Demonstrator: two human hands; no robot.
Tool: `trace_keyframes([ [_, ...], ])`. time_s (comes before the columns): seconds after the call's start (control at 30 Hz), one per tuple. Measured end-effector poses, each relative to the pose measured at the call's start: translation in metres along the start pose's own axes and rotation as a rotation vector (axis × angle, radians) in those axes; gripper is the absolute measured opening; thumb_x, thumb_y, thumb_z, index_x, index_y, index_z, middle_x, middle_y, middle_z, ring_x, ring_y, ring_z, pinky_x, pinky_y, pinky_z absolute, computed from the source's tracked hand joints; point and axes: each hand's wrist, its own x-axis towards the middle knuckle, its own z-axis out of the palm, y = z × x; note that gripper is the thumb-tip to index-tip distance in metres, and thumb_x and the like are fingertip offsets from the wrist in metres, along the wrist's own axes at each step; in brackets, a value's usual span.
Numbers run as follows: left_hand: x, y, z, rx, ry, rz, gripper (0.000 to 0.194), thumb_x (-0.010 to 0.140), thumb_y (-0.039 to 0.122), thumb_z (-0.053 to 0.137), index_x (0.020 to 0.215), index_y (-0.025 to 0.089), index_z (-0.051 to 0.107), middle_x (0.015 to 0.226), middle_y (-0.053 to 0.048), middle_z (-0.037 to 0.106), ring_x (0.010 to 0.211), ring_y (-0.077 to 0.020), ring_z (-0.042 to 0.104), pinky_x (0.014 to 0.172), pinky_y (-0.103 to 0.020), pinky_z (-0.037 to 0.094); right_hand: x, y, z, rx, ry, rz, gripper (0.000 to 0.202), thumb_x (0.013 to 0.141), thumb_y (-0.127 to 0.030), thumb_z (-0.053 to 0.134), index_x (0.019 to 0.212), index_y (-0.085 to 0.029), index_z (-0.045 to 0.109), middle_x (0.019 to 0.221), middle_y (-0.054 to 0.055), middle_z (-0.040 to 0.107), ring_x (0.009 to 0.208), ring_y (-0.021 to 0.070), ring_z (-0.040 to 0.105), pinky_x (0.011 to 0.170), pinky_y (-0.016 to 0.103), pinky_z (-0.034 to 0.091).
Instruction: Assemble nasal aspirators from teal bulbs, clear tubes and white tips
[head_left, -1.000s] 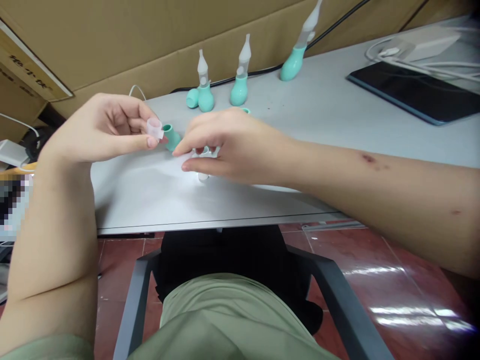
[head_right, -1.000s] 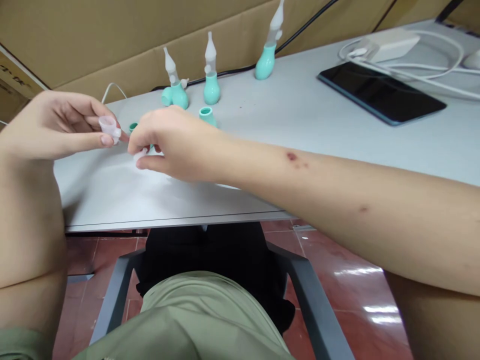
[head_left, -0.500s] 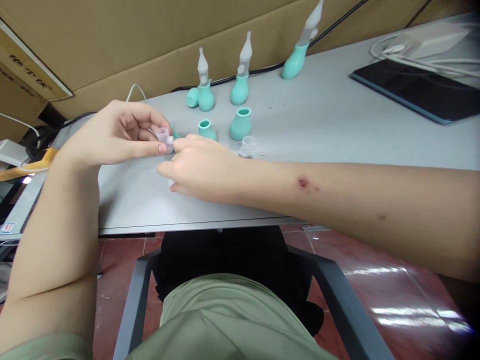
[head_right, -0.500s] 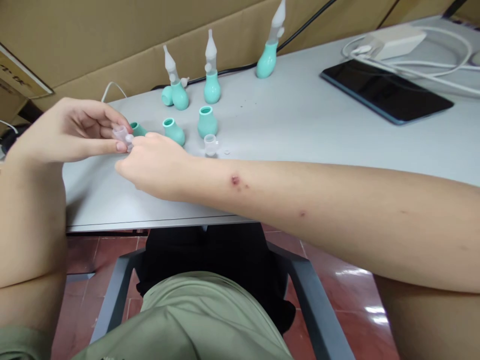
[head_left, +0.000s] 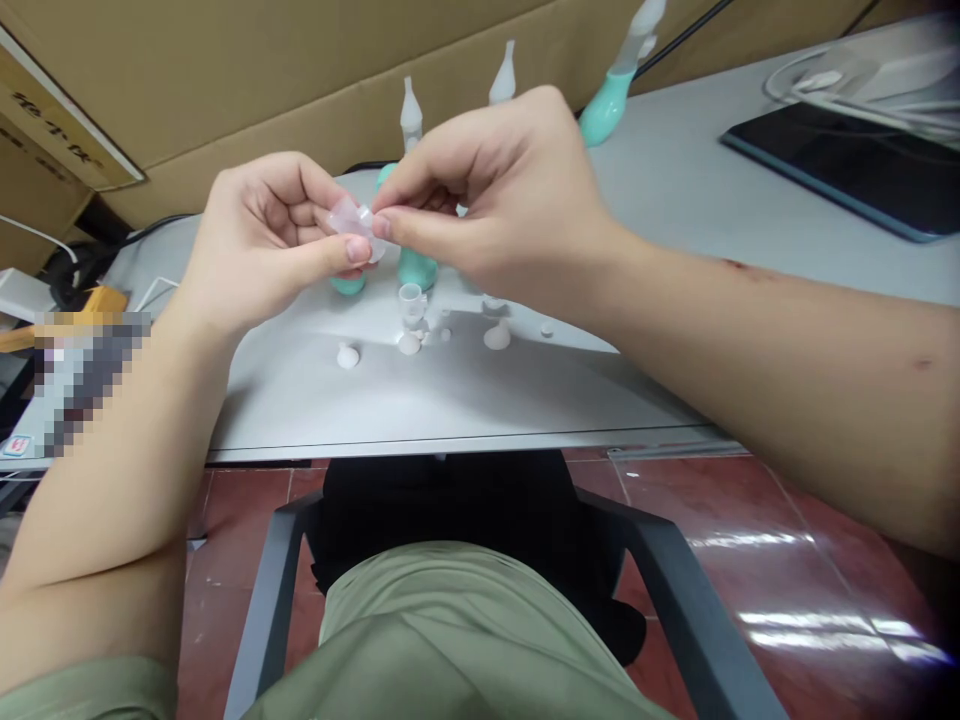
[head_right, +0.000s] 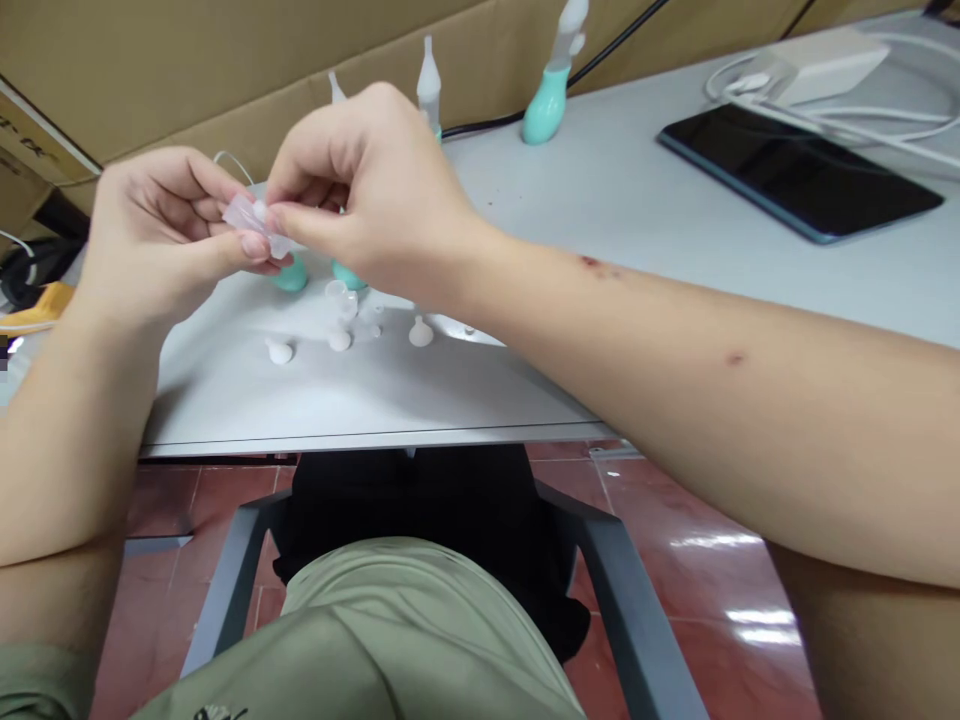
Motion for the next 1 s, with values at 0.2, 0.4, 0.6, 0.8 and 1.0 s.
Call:
trace_keyframes([
  [0.2, -0.006, -0.007, 0.002, 0.059, -0.013, -0.024, 0.065, 0.093, 0.067, 0.122, 0.118, 0.019, 0.086, 0.11, -0.004, 0.092, 0.096, -0.0335, 0.101, 0.086, -0.055, 0.089, 0.0, 0.006, 0.004, 0.133, 0.024, -0.091, 0.02, 0.109, -0.045, 0.092, 0.098, -0.032, 0.083, 0.123, 0.009, 0.092, 0.113, 0.033, 0.086, 0.11, 0.049, 0.07],
  [0.4, -0.008, -0.014, -0.007, 0.092, -0.084, -0.075, 0.076, 0.09, 0.08, 0.119, 0.124, 0.02, 0.085, 0.112, -0.004, 0.087, 0.1, -0.0342, 0.099, 0.104, -0.076, 0.084, -0.009, 0.005, 0.006, 0.171, -0.016, -0.072, 0.025, 0.114, -0.043, 0.089, 0.102, -0.032, 0.071, 0.118, 0.006, 0.084, 0.112, 0.0286, 0.077, 0.107, 0.044, 0.065],
  [0.6, -0.006, -0.001, 0.005, 0.072, -0.031, -0.101, 0.07, 0.087, 0.08, 0.121, 0.116, 0.025, 0.091, 0.107, -0.004, 0.094, 0.092, -0.0276, 0.098, 0.085, -0.045, 0.087, -0.005, 0.006, 0.0, 0.176, -0.143, -0.07, 0.022, 0.12, -0.041, 0.078, 0.11, -0.029, 0.064, 0.12, 0.005, 0.082, 0.107, 0.0243, 0.07, 0.104, 0.038, 0.061],
  [0.8, -0.004, 0.011, 0.019, -0.062, 0.021, -0.141, 0.057, 0.082, 0.067, 0.129, 0.106, 0.027, 0.096, 0.1, -0.002, 0.097, 0.086, -0.025, 0.099, 0.078, -0.034, 0.087, -0.004, 0.005, -0.005, 0.193, -0.231, -0.038, 0.016, 0.124, -0.037, 0.072, 0.115, -0.027, 0.065, 0.127, 0.01, 0.087, 0.118, 0.0259, 0.078, 0.103, 0.038, 0.064],
  [1.0, -0.002, 0.02, 0.018, -0.175, -0.014, -0.141, 0.048, 0.086, 0.048, 0.13, 0.11, 0.021, 0.099, 0.103, -0.002, 0.099, 0.089, -0.0205, 0.1, 0.082, -0.028, 0.087, -0.003, -0.003, -0.001, 0.212, -0.258, 0.044, 0.014, 0.125, -0.041, 0.067, 0.119, -0.028, 0.069, 0.135, 0.007, 0.088, 0.13, 0.0271, 0.082, 0.109, 0.04, 0.065],
])
